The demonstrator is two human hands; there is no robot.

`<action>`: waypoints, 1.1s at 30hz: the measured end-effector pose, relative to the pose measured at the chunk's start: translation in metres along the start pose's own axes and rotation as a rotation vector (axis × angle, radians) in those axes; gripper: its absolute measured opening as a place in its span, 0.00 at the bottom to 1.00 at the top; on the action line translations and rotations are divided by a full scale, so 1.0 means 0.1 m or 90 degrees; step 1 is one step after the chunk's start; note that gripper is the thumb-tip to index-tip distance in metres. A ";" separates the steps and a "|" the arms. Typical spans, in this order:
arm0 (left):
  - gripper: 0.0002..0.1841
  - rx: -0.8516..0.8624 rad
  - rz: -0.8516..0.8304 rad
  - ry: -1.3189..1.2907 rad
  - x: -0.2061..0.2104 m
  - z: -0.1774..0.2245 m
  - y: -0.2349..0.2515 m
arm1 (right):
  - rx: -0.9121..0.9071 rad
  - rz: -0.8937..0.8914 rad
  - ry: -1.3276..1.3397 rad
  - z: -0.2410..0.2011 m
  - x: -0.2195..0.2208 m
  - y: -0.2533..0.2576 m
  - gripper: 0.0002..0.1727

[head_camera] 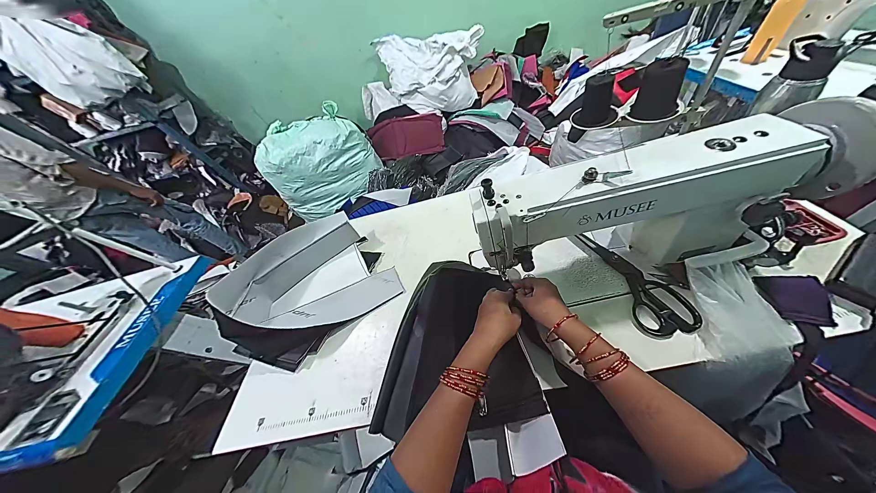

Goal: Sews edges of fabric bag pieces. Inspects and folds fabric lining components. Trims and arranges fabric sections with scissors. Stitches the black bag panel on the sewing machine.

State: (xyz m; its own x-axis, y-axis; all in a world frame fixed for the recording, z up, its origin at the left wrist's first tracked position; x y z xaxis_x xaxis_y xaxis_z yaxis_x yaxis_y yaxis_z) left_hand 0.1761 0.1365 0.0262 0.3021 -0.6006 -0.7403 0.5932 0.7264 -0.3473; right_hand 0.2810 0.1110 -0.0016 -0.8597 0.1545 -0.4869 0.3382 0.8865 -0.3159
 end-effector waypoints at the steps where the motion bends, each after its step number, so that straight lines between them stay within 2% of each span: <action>1: 0.19 -0.005 0.000 0.007 0.01 0.02 -0.01 | -0.001 -0.003 -0.003 0.00 0.00 0.00 0.17; 11: 0.22 -0.014 0.024 0.042 0.12 0.00 -0.02 | -0.019 -0.021 -0.021 -0.01 -0.01 -0.05 0.18; 25: 0.17 0.015 0.011 0.046 0.15 0.01 -0.10 | -0.062 -0.064 -0.113 -0.05 0.01 -0.14 0.18; 30: 0.19 0.101 0.063 0.007 0.26 0.00 -0.25 | -0.079 -0.114 -0.201 -0.10 0.06 -0.19 0.19; 33: 0.20 0.150 0.080 0.022 0.33 -0.01 -0.39 | -0.076 -0.106 -0.220 -0.11 0.10 -0.22 0.20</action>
Point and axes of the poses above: each hand's wrist, its own y-axis towards the middle knuckle, its own x-axis out of the palm, z = x × y, the point moved 7 cm from there along y, towards the middle knuckle, and after that the axes turned 3 degrees about x, right-handed, at the moved point
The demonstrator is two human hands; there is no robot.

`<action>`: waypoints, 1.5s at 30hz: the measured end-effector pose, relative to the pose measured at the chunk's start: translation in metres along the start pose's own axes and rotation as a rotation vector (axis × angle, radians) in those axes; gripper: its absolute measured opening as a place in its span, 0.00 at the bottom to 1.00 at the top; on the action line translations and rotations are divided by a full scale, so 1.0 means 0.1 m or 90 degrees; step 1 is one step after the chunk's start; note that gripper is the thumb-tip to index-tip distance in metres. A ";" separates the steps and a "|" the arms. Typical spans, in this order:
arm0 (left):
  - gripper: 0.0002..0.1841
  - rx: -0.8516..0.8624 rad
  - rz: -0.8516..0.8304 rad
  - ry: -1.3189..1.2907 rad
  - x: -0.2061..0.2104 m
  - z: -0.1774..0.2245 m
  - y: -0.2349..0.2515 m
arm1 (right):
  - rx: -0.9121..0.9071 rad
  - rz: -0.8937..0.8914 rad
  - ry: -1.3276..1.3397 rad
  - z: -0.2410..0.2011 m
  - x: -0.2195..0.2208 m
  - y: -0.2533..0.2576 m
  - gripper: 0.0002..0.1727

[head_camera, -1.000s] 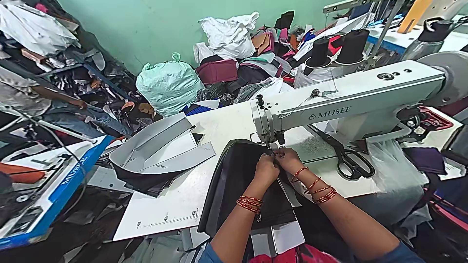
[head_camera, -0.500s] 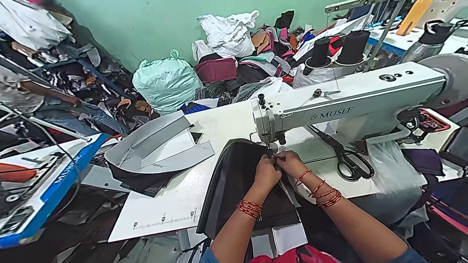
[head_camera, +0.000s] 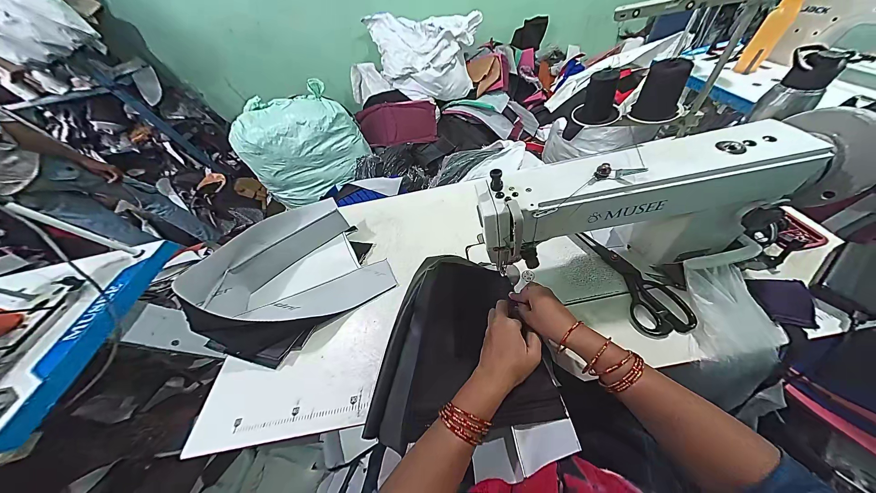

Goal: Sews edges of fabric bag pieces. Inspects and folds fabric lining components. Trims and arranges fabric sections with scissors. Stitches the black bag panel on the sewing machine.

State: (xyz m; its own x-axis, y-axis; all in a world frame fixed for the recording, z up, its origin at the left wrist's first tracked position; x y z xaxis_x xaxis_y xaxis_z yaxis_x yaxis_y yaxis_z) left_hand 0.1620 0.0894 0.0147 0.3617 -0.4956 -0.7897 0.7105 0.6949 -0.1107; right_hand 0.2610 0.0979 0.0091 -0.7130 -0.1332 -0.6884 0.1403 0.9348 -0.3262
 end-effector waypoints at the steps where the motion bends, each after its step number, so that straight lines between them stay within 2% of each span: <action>1: 0.19 0.008 -0.009 0.020 0.02 0.02 -0.05 | 0.002 0.006 -0.010 0.00 0.01 -0.01 0.21; 5: 0.14 0.027 -0.057 0.042 0.04 0.05 -0.19 | 0.003 0.036 -0.075 -0.03 0.12 -0.04 0.23; 8: 0.13 -0.041 -0.117 -0.031 -0.17 -0.01 -0.13 | -0.025 0.126 -0.143 -0.05 0.24 -0.08 0.21; 11: 0.13 -0.080 -0.072 -0.028 -0.40 -0.10 0.02 | -0.049 0.199 -0.168 -0.05 0.27 -0.10 0.20; 13: 0.17 -0.034 -0.011 0.046 -0.48 -0.08 0.15 | -0.036 0.174 -0.163 -0.04 0.27 -0.11 0.21; 16: 0.26 0.059 -0.089 0.215 -0.30 -0.11 0.42 | -0.003 0.129 -0.176 -0.08 0.26 -0.14 0.20; 18: 0.25 0.094 -0.134 0.280 -0.18 -0.13 0.52 | 0.010 0.086 -0.190 -0.10 0.26 -0.14 0.18; 20: 0.23 0.101 -0.129 0.282 -0.15 -0.17 0.56 | 0.008 0.079 -0.191 -0.09 0.25 -0.12 0.18; 23: 0.23 0.120 -0.099 0.253 -0.13 -0.25 0.52 | -0.005 0.094 -0.181 -0.08 0.26 -0.13 0.17; 27: 0.22 0.175 0.008 0.225 -0.13 -0.31 0.49 | -0.047 0.187 -0.164 -0.05 0.26 -0.11 0.19; 31: 0.21 0.194 0.067 0.234 -0.14 -0.30 0.44 | -0.044 0.179 -0.170 -0.04 0.27 -0.11 0.20; 38: 0.21 0.185 0.074 0.242 -0.15 -0.29 0.40 | -0.062 0.196 -0.158 -0.03 0.26 -0.10 0.19; 41: 0.18 0.221 0.179 0.269 -0.18 -0.27 0.34 | -0.082 0.231 -0.152 -0.03 0.26 -0.11 0.17; 45: 0.19 0.209 0.132 0.283 -0.18 -0.26 0.35 | -0.084 0.234 -0.156 -0.03 0.27 -0.12 0.17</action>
Point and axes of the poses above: each hand's wrist, its own y-axis towards the middle knuckle, its own x-axis out of the palm, z = x × y, the point moved 7 cm from there along y, towards the middle knuckle, and after that the axes turned 3 degrees about x, right-handed, at the moved point
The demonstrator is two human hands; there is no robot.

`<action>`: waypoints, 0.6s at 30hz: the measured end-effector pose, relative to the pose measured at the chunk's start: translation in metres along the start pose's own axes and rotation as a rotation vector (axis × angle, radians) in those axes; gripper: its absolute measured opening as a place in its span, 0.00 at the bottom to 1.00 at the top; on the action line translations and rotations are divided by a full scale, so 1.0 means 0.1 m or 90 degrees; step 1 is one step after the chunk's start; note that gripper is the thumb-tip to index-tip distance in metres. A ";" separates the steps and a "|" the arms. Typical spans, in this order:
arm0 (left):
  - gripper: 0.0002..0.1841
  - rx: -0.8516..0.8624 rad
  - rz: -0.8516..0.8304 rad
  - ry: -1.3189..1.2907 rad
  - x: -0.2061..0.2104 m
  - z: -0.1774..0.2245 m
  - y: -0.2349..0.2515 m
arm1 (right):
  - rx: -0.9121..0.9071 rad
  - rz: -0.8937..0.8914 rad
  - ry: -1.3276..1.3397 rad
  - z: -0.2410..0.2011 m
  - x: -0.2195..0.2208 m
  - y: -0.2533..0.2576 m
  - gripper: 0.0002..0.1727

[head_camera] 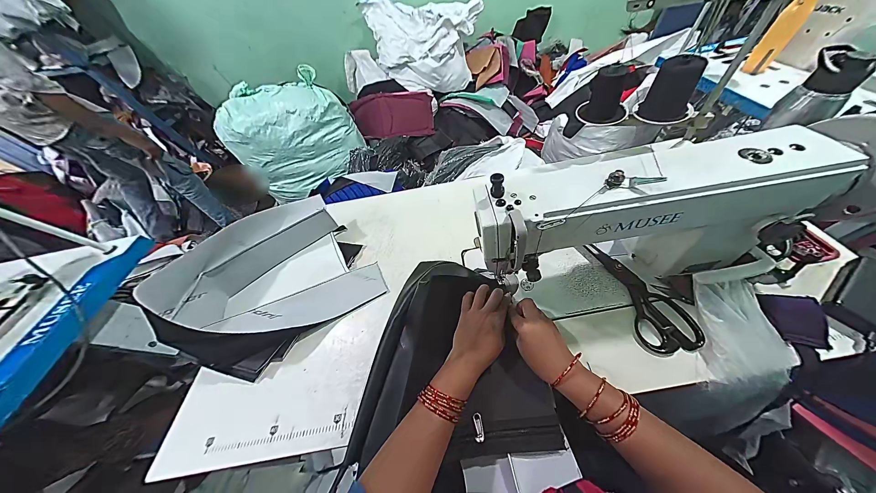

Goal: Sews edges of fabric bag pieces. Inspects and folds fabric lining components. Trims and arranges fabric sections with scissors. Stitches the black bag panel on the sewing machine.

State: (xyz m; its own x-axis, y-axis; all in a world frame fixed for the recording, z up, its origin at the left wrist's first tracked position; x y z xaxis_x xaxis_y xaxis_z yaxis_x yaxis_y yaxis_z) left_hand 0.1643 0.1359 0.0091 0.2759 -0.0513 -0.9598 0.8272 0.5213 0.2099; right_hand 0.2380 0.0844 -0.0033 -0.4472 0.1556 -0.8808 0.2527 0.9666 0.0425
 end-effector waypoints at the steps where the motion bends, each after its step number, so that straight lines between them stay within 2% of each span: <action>1: 0.19 0.004 -0.012 -0.006 0.01 0.00 0.01 | -0.003 0.005 -0.001 0.00 0.00 0.00 0.17; 6: 0.19 0.009 -0.077 -0.046 0.04 0.00 0.03 | -0.002 0.004 -0.002 0.00 0.00 0.00 0.17; 10: 0.20 0.012 -0.075 -0.035 0.05 0.00 0.04 | 0.003 -0.012 0.002 0.00 -0.01 0.00 0.17; 15: 0.26 -0.058 -0.224 -0.013 0.08 0.03 0.03 | 0.023 -0.063 -0.007 0.01 -0.01 0.01 0.19; 18: 0.25 -0.055 -0.187 -0.029 0.07 0.02 0.02 | 0.015 -0.049 0.003 0.00 -0.01 0.02 0.19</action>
Point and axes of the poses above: each hand's wrist, its own y-axis towards the middle knuckle, its own x-axis out of the palm, z = x × y, the point moved 7 cm from there along y, towards the middle knuckle, and after that the axes turned 3 degrees about x, right-handed, at the moved point
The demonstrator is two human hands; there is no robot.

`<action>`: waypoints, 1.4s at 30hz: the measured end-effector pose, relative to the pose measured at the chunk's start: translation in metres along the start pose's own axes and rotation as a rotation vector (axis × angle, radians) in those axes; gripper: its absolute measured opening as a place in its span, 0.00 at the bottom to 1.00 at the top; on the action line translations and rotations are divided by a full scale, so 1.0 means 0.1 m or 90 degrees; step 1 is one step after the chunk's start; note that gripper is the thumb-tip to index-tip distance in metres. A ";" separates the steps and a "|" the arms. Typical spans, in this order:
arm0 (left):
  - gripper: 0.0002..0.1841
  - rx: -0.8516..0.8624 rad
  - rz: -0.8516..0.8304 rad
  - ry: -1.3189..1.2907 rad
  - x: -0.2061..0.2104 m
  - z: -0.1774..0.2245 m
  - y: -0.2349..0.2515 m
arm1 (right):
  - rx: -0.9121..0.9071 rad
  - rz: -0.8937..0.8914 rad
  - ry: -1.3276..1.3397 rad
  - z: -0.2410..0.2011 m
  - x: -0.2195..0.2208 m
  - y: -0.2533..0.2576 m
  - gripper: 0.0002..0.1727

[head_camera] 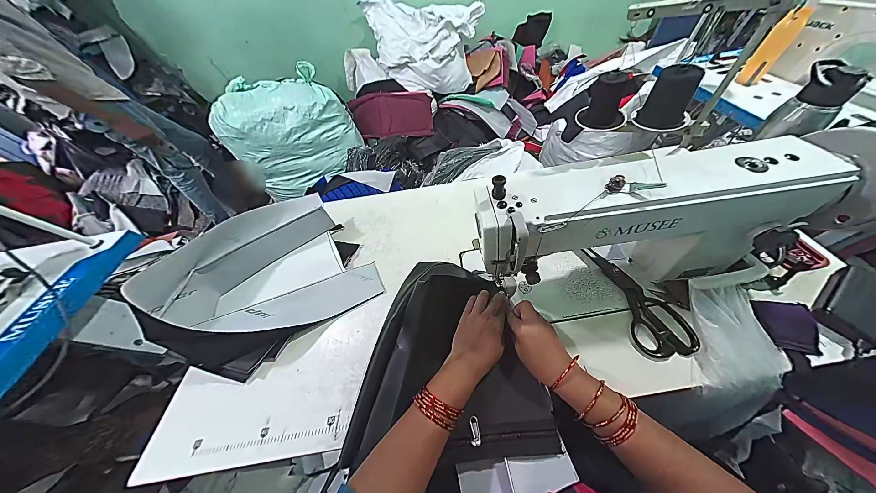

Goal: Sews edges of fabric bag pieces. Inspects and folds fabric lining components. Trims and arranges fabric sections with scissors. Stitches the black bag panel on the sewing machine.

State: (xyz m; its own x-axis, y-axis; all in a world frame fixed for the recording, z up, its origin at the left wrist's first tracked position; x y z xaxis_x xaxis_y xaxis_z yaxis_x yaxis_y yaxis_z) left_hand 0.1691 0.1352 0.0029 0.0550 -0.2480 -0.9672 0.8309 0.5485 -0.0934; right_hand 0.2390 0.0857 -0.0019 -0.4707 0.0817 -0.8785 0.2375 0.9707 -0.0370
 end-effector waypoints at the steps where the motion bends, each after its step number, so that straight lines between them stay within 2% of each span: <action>1: 0.25 0.007 0.021 -0.009 0.00 0.00 0.00 | -0.001 0.005 0.003 0.00 0.00 0.00 0.19; 7: 0.25 0.015 0.021 -0.031 0.04 -0.02 0.01 | -0.001 -0.010 -0.004 -0.01 -0.01 0.01 0.19; 10: 0.24 0.031 0.062 -0.039 0.02 -0.02 0.01 | -0.001 -0.013 -0.008 -0.01 -0.02 0.02 0.19; 19: 0.21 0.050 0.083 -0.070 -0.03 -0.10 0.11 | 0.073 -0.156 0.006 -0.02 -0.02 0.17 0.24; 21: 0.19 0.054 0.119 -0.085 -0.07 -0.12 0.11 | 0.073 -0.152 0.006 -0.03 -0.03 0.19 0.24; 33: 0.18 0.068 0.120 -0.079 -0.06 -0.16 0.15 | 0.077 -0.143 0.026 -0.03 -0.05 0.22 0.23; 38: 0.17 0.106 0.183 -0.084 -0.09 -0.20 0.16 | 0.084 -0.153 0.020 -0.02 -0.04 0.27 0.23; 42: 0.18 0.074 0.158 -0.090 -0.08 -0.20 0.16 | 0.072 -0.130 0.060 0.01 -0.06 0.25 0.22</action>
State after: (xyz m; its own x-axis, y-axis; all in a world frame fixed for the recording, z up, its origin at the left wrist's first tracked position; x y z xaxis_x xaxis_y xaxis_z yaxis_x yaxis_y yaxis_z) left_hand 0.1706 0.1621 0.0049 0.3337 -0.2314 -0.9138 0.8399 0.5130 0.1769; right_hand 0.2487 0.1096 0.0017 -0.5948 -0.0875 -0.7991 0.2202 0.9383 -0.2666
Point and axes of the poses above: each hand's wrist, its own y-axis towards the middle knuckle, its own x-axis out of the palm, z = x × y, the point moved 7 cm from there along y, towards the middle knuckle, and after that the axes turned 3 degrees about x, right-handed, at the moved point
